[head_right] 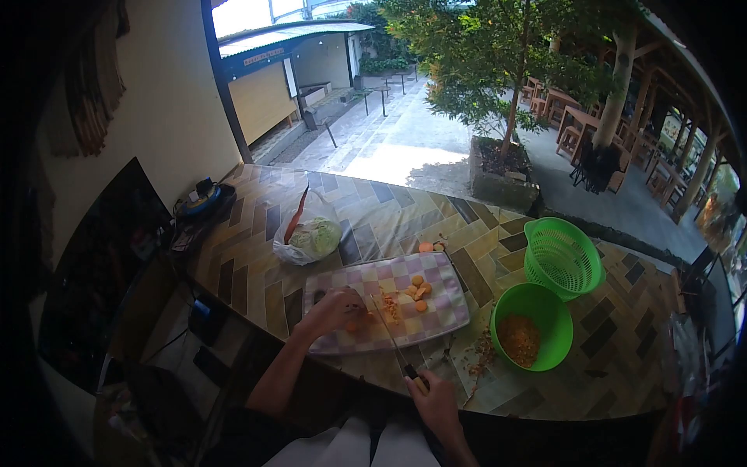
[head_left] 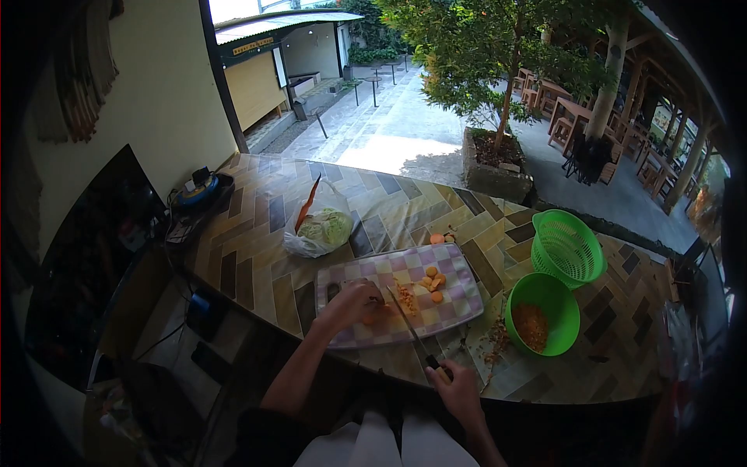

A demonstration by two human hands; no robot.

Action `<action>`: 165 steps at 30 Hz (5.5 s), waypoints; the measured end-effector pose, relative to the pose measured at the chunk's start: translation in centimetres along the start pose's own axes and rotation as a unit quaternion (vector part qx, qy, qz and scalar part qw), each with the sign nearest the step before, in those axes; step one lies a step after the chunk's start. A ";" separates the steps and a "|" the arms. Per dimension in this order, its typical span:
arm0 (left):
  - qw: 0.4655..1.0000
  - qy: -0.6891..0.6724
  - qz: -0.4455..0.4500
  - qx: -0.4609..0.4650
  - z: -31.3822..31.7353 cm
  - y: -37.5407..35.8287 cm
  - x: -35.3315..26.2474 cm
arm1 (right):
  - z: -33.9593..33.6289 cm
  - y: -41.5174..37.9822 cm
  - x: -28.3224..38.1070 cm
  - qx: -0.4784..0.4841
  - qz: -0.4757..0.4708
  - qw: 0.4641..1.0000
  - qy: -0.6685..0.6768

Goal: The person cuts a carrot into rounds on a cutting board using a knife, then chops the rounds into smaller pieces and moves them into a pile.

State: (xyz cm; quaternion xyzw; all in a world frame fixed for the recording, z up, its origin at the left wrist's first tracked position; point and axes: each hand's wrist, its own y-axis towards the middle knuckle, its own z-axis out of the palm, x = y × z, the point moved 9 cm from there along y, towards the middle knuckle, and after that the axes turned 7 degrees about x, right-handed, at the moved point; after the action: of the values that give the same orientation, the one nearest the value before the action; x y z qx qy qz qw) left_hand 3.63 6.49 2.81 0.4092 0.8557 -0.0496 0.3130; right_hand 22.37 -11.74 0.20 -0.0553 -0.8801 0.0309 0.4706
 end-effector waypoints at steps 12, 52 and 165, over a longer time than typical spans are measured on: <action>0.988 -0.081 -0.124 -0.036 -0.1 -1.9 0.4 | 0.6 -0.2 -0.1 0.002 -0.006 0.999 -0.036; 0.968 -0.027 -0.139 -0.209 2.0 -3.3 1.7 | 2.2 0.7 2.3 0.044 -0.031 0.996 -0.073; 0.945 -0.094 -0.181 -0.257 1.0 -5.6 0.7 | 5.4 4.7 3.3 0.152 -0.020 0.981 -0.121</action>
State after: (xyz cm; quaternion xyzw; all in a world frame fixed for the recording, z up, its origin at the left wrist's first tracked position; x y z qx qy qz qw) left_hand -0.26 2.93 0.61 0.1466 0.8659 0.0776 0.4718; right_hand 16.32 -6.64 -0.56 0.0387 -0.9166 0.1610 0.3640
